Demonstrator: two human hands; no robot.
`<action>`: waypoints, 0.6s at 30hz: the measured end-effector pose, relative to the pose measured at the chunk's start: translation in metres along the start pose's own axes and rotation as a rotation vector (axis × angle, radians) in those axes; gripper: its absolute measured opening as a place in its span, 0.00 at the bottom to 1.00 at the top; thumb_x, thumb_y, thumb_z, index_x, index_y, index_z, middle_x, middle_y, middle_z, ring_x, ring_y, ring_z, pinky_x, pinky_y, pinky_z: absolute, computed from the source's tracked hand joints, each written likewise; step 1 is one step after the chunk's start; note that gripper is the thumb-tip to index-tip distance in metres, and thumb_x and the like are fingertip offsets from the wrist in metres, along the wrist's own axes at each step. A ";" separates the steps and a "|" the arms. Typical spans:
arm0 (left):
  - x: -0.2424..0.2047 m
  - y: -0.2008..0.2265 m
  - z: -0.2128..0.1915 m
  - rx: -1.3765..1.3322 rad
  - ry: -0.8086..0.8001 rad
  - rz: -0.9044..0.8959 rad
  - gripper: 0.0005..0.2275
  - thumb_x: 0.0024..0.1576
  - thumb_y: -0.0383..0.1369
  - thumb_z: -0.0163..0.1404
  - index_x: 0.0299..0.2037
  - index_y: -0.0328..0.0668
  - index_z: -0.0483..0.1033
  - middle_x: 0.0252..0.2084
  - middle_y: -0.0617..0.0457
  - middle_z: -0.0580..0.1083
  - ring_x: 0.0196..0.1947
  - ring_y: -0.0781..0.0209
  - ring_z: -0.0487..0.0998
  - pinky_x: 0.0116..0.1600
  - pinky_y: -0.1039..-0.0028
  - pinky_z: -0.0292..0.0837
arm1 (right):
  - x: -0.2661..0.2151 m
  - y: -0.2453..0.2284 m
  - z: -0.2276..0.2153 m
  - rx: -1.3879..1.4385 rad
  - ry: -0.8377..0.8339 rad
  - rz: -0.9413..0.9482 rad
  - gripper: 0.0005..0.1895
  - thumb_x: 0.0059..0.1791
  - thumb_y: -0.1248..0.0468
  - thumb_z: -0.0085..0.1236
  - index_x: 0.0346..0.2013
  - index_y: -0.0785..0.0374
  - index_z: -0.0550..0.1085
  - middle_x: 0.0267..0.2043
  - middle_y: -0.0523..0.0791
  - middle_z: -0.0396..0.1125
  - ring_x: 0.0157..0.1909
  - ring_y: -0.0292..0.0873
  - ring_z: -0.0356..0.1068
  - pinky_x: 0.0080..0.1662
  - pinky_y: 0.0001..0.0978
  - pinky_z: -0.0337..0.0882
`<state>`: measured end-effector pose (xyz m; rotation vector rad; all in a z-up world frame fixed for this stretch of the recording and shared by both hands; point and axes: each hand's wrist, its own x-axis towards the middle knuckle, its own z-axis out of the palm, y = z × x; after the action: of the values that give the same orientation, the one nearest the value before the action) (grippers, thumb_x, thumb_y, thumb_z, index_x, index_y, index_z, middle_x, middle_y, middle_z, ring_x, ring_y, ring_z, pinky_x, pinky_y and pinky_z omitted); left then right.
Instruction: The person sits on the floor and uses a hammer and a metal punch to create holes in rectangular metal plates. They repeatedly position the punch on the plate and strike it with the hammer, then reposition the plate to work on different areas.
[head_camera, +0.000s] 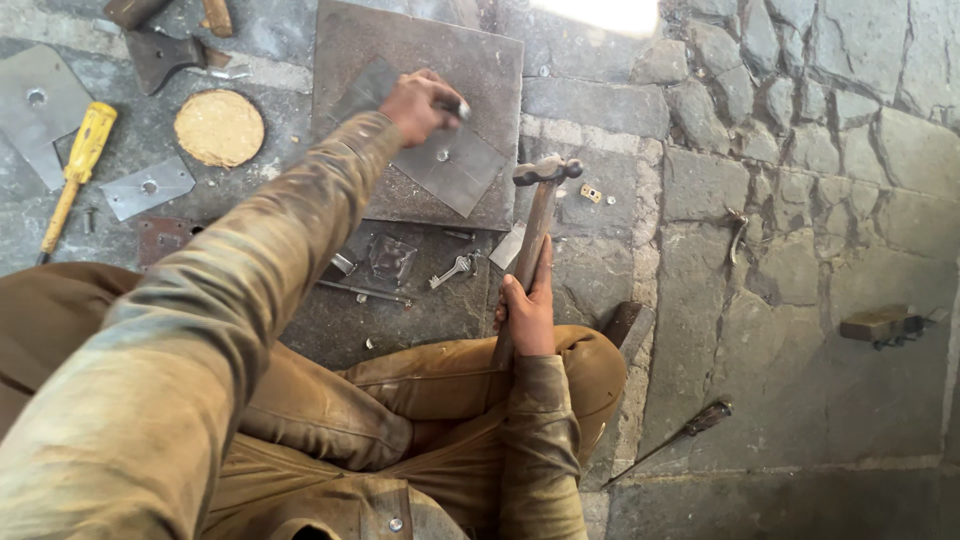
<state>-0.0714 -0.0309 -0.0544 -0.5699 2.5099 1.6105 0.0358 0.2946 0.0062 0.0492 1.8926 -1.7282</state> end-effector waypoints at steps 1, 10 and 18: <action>-0.001 -0.001 0.004 0.035 0.025 0.020 0.12 0.49 0.33 0.63 0.44 0.54 0.87 0.54 0.55 0.75 0.52 0.60 0.75 0.59 0.75 0.73 | -0.001 0.000 0.001 -0.008 0.000 0.011 0.47 0.51 0.71 0.48 0.79 0.41 0.39 0.26 0.41 0.60 0.19 0.33 0.60 0.21 0.26 0.66; -0.010 0.001 0.011 0.353 -0.087 0.160 0.09 0.60 0.32 0.55 0.48 0.54 0.85 0.45 0.54 0.81 0.44 0.57 0.81 0.55 0.65 0.74 | -0.020 -0.017 0.002 -0.055 0.000 -0.131 0.48 0.52 0.71 0.49 0.80 0.44 0.37 0.29 0.42 0.63 0.20 0.33 0.61 0.22 0.26 0.66; -0.011 0.002 0.011 0.384 -0.102 0.278 0.10 0.57 0.31 0.56 0.48 0.54 0.84 0.47 0.56 0.80 0.46 0.57 0.80 0.54 0.64 0.75 | -0.051 -0.020 0.005 0.022 0.013 -0.209 0.47 0.54 0.70 0.48 0.80 0.47 0.34 0.29 0.42 0.62 0.21 0.33 0.60 0.23 0.26 0.66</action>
<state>-0.0633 -0.0180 -0.0544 -0.0959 2.8087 1.1344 0.0729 0.3044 0.0458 -0.1338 1.9469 -1.8890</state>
